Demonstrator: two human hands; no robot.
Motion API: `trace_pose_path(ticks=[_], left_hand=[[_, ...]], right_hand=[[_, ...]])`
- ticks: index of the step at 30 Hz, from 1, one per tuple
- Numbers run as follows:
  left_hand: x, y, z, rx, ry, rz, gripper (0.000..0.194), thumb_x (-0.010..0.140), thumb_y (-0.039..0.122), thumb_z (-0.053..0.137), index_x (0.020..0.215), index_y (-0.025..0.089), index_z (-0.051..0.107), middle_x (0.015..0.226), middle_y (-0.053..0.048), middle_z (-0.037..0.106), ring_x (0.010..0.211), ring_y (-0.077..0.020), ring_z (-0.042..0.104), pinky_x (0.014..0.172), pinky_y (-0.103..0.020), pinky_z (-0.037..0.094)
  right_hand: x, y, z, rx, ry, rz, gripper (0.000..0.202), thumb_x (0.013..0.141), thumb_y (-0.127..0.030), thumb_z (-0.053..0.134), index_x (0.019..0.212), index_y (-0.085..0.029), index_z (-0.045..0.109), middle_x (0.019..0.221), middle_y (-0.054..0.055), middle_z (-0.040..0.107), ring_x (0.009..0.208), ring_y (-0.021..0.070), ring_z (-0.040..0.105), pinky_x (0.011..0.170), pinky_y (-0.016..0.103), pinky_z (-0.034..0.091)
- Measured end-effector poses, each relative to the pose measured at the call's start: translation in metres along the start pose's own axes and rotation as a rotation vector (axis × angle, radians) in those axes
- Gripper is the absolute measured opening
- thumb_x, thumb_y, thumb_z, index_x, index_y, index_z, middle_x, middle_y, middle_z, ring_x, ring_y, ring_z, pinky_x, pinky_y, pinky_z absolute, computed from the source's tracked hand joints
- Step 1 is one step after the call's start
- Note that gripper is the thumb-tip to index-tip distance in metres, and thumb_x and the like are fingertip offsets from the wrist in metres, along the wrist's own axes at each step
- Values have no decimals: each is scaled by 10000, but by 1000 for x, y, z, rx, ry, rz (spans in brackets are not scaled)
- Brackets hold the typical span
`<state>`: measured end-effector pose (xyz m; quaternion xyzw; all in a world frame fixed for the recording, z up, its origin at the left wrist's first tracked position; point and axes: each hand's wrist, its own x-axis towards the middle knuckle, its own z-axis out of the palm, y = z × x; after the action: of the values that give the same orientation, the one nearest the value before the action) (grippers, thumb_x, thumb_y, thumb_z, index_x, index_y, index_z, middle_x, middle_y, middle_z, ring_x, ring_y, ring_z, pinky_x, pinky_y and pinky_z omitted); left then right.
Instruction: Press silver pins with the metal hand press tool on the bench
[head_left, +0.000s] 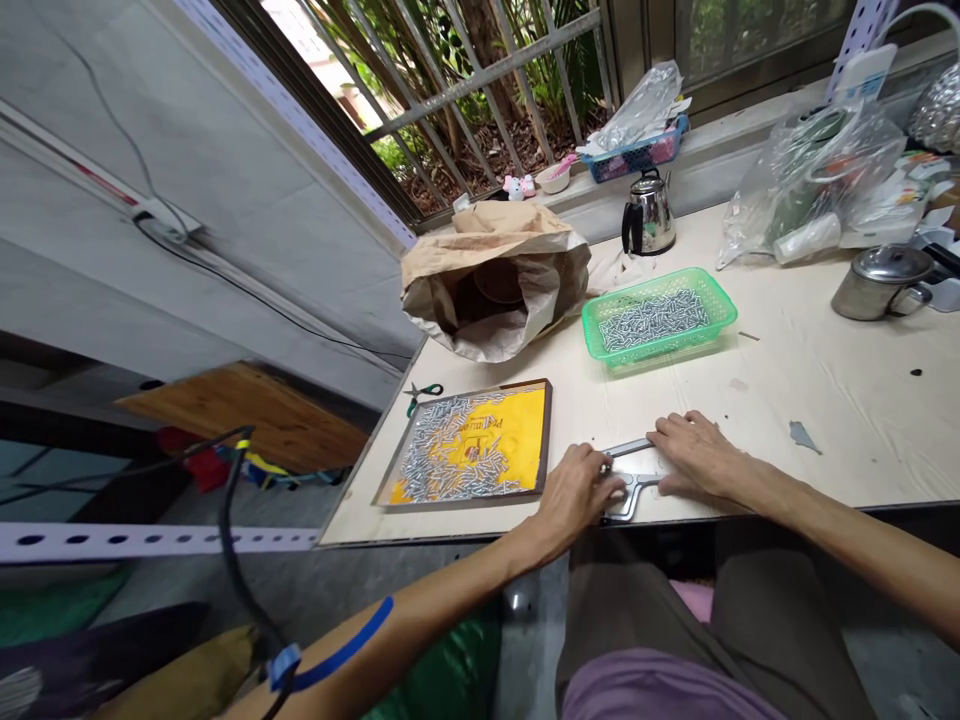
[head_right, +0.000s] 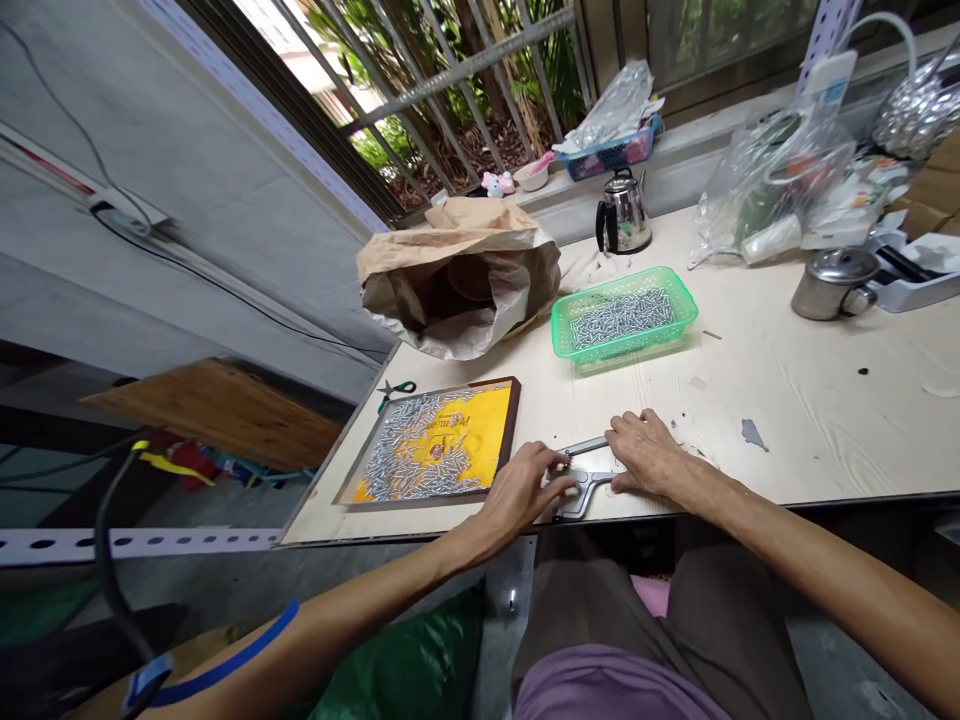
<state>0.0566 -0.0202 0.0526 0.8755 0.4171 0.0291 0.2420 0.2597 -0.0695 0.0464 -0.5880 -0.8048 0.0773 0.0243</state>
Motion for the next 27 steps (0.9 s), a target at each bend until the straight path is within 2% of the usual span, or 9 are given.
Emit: trace_pose_path(ticks=[3,6,8,10,14,18,21,24,27], left_hand=[[18,5,10,88,-18,302,528,738,392,702,1190,198,510,1243,-117,534,1130,-267,474,934,-428,417],[35,6,16,131,-118,399,631,734,410,704,1257,188,431,1248,-125,511,1109,-270,483,953,-447,400],[41,8,16,170,-167,417,641,736,426,694,1259,176,421,1190,-120,527,1066,-267,497,940,-439,405],[43,10,15,211,-179,417,654,733,456,689,1255,169,420,1152,-118,528,1047,-272,491,919,-434,413],[42,18,15,246,-180,395,462,799,462,619,1139,171,505,1027,-89,546,968,-247,491,840,-387,441],[41,22,21,228,-139,379,211,900,352,496,957,169,584,912,-67,557,913,-215,498,792,-341,437],[41,23,25,222,-132,367,199,903,338,496,913,169,600,877,-63,563,899,-213,501,787,-339,435],[40,23,23,235,-93,331,236,879,364,542,1004,169,584,928,-67,571,930,-221,501,808,-347,438],[38,21,17,216,-26,317,486,816,409,630,1198,143,490,1101,-100,550,1028,-238,479,862,-355,435]], right_hand=[[-4,0,4,15,48,9,479,630,-397,795,984,-134,606,957,95,615,926,251,547,771,359,404],[-9,2,6,38,58,21,636,579,-397,815,1100,-133,565,1013,117,605,938,264,544,747,363,430],[-11,4,4,22,29,68,691,547,-424,820,1117,-132,559,1038,138,600,937,285,544,724,378,443],[-12,5,1,-12,-8,113,639,554,-444,810,1065,-131,587,1017,145,606,922,296,548,703,381,444],[-12,6,-2,-62,-38,101,352,650,-363,776,898,-157,637,907,101,628,878,252,562,708,333,422],[-14,6,8,-50,41,22,7,797,-180,636,798,-176,630,799,51,627,790,193,569,685,295,397],[-18,7,16,-66,95,0,110,836,-106,545,791,-169,623,756,46,619,766,187,567,681,298,400],[-22,10,16,-57,150,10,121,811,-161,600,930,-153,618,879,72,633,852,217,565,727,320,424],[-24,13,11,-19,210,0,499,735,-247,701,1175,-90,527,1139,154,583,1039,268,519,796,344,439]])
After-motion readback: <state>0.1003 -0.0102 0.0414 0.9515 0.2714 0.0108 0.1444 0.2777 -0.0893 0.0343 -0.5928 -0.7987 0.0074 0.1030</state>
